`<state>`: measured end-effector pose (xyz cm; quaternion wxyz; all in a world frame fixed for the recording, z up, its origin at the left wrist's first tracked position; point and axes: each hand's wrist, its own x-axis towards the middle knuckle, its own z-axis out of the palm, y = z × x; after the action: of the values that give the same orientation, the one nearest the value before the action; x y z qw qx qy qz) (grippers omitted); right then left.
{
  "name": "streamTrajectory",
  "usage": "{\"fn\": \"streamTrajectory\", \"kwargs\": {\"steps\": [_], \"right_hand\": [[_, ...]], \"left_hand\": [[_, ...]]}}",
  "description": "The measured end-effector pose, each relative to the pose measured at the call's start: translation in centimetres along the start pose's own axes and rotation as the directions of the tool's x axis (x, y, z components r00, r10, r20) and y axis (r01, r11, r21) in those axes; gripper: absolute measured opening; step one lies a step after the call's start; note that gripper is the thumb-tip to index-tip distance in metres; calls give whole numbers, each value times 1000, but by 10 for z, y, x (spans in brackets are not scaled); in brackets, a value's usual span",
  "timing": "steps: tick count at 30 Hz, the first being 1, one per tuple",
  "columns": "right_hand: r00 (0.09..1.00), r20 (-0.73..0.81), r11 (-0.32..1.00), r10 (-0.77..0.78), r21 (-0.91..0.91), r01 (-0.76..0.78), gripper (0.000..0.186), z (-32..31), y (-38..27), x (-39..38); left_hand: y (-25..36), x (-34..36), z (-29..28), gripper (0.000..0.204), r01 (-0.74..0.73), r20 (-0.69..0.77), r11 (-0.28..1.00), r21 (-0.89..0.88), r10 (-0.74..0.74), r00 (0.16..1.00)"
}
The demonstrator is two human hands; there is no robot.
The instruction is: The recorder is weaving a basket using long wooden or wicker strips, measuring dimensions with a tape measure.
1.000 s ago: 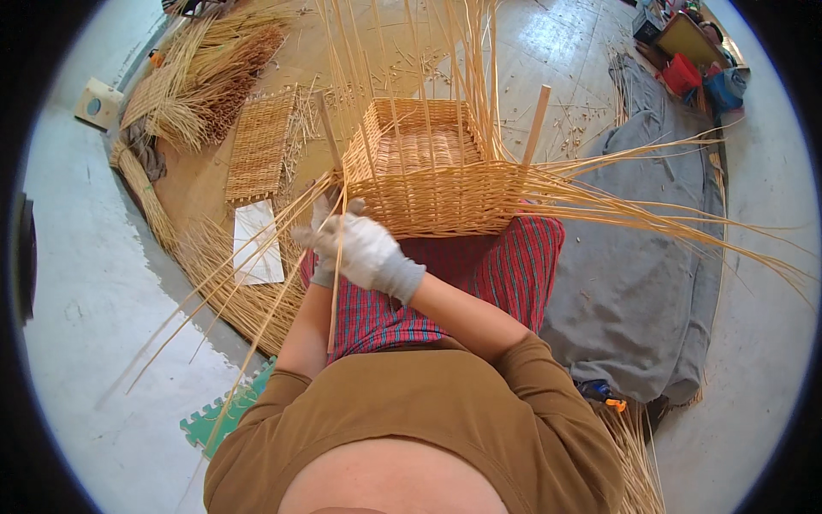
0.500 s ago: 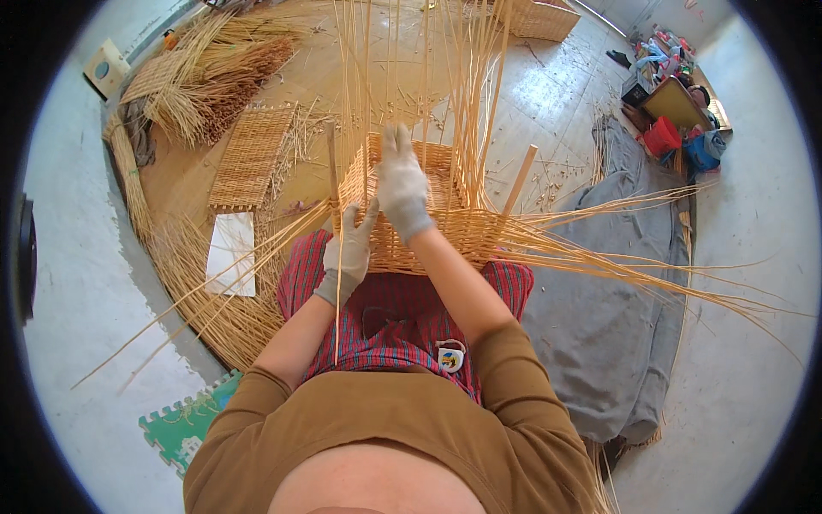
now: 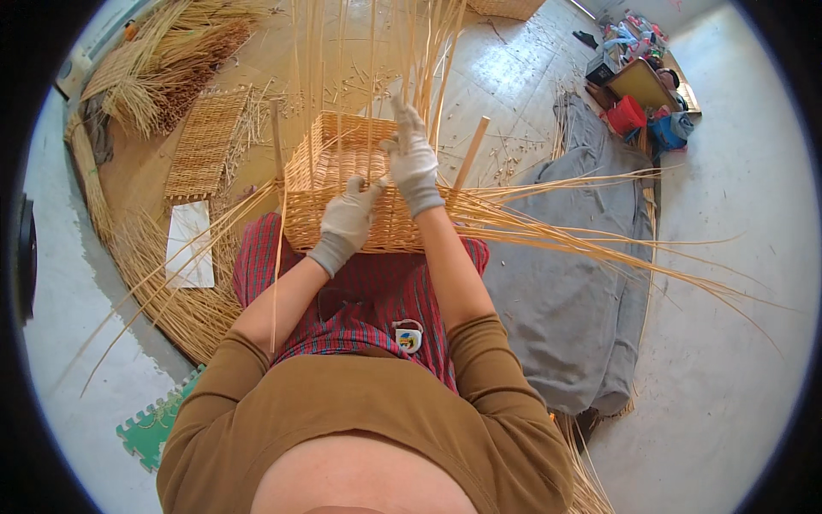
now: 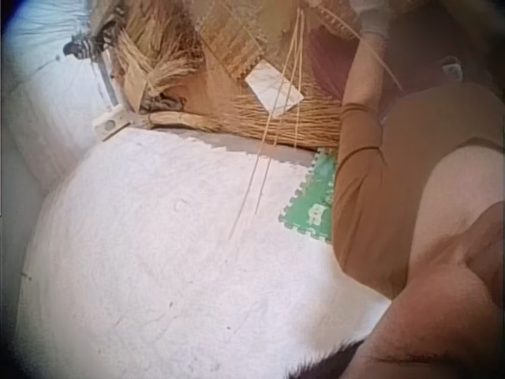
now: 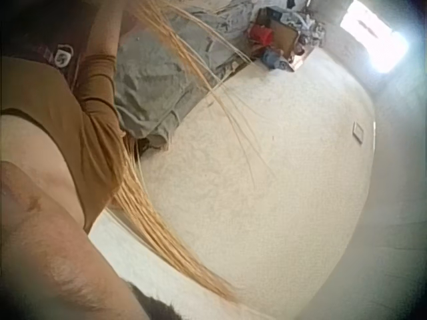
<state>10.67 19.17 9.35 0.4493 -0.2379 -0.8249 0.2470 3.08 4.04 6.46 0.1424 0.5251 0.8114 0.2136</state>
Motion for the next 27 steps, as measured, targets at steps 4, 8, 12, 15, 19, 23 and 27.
{"fn": "streamTrajectory", "kwargs": {"steps": [4, 8, 12, 15, 19, 23, 27], "right_hand": [[883, 49, 713, 467, 569, -409, 62, -26, 18, -18], [822, 87, 651, 563, 566, -506, 33, -47, 35, -84], [596, 30, 505, 803, 498, -705, 16, -79, 29, -82], [830, -117, 829, 545, -71, -555, 39, -89, 16, -35], [978, -207, 787, -12, -605, -118, 66, -78, 5, 12], [994, 10, 875, -110, -473, 101, 49, -62, 1, -12], [864, 454, 846, 217, -529, 65, 19, -37, 12, -43]], "left_hand": [[-13, -4, 19, 70, -113, -131, 990, 88, 124, 984], [-14, -3, 27, 64, -127, -176, 978, 167, 156, 972], [5, 10, 10, 63, -72, -118, 948, 309, 114, 987], [43, 25, 8, 69, -184, -140, 977, 105, 198, 970], [81, 33, 30, 83, -70, 160, 992, 109, 52, 986], [44, 17, 40, 69, -268, -234, 962, -44, 251, 939], [-13, 8, 33, 61, -188, -453, 898, -398, -14, 891]]}}
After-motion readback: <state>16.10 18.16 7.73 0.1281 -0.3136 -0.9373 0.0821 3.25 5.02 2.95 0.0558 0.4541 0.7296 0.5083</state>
